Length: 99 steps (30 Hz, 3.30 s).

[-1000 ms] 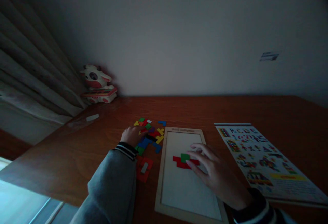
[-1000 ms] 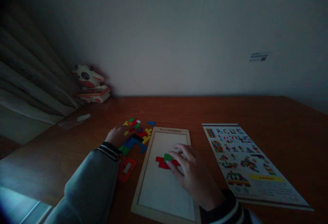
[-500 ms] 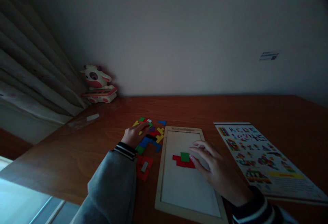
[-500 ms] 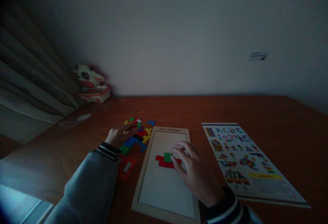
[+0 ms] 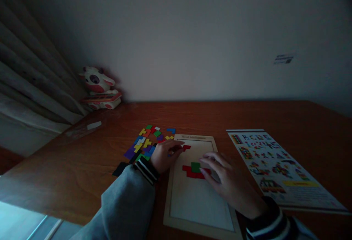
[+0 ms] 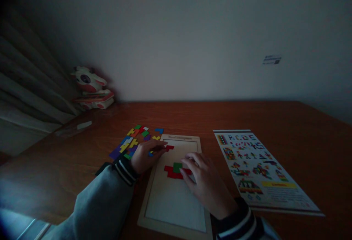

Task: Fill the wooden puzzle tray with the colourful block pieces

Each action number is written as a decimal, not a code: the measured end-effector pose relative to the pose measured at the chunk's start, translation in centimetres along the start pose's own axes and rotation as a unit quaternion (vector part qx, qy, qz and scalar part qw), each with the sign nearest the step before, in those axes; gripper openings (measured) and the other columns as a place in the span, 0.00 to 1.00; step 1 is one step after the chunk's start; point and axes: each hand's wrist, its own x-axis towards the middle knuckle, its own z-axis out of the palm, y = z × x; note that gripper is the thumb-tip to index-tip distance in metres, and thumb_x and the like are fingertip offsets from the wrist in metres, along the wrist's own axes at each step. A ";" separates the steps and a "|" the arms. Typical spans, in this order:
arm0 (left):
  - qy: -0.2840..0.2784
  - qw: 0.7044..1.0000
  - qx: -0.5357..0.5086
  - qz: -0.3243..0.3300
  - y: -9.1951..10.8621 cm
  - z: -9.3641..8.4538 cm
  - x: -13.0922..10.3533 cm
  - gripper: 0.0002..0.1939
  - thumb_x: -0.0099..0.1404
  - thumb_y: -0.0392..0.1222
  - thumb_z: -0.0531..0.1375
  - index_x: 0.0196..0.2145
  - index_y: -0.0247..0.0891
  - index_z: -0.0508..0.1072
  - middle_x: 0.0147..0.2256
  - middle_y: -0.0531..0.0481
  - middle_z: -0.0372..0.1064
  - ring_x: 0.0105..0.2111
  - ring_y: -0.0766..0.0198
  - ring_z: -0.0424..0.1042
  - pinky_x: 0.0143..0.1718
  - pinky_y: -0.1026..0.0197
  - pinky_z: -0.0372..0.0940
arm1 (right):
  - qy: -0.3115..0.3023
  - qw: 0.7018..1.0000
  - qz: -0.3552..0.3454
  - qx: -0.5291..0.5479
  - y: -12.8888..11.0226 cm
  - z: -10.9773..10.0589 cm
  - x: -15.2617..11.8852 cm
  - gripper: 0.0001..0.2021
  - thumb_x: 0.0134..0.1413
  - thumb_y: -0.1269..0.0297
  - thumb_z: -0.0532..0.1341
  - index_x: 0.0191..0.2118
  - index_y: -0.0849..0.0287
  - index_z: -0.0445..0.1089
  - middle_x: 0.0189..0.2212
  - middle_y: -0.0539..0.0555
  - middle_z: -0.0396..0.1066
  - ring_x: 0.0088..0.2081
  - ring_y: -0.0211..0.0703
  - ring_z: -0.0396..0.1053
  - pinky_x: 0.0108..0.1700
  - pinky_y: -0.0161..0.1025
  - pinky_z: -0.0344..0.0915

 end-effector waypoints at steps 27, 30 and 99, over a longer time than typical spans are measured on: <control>-0.033 0.996 0.069 0.037 0.1 0.5 -0.8 0.10 0.70 0.42 0.59 0.44 0.37 0.77 0.36 0.47 0.76 0.32 0.65 0.74 0.36 0.63 0.70 | -0.015 1.000 0.003 0.010 -0.1 0.3 -0.2 0.11 0.62 0.67 0.59 0.50 0.53 0.71 0.47 0.56 0.70 0.47 0.48 0.70 0.50 0.51 0.71; -0.034 0.991 0.116 0.053 -0.2 0.5 -0.7 0.11 0.70 0.44 0.58 0.42 0.36 0.77 0.33 0.46 0.76 0.33 0.62 0.73 0.38 0.60 0.70 | -0.003 1.000 0.000 0.006 -0.1 0.3 -0.2 0.11 0.61 0.68 0.59 0.48 0.53 0.71 0.46 0.56 0.70 0.47 0.48 0.71 0.50 0.50 0.71; 0.017 0.942 0.333 -0.047 -5.9 -4.6 -0.6 0.14 0.71 0.38 0.53 0.51 0.38 0.73 0.50 0.44 0.74 0.50 0.54 0.72 0.55 0.48 0.65 | -0.008 0.999 -0.030 0.022 0.0 0.6 -0.6 0.13 0.64 0.60 0.58 0.53 0.51 0.69 0.53 0.56 0.69 0.54 0.47 0.70 0.55 0.49 0.71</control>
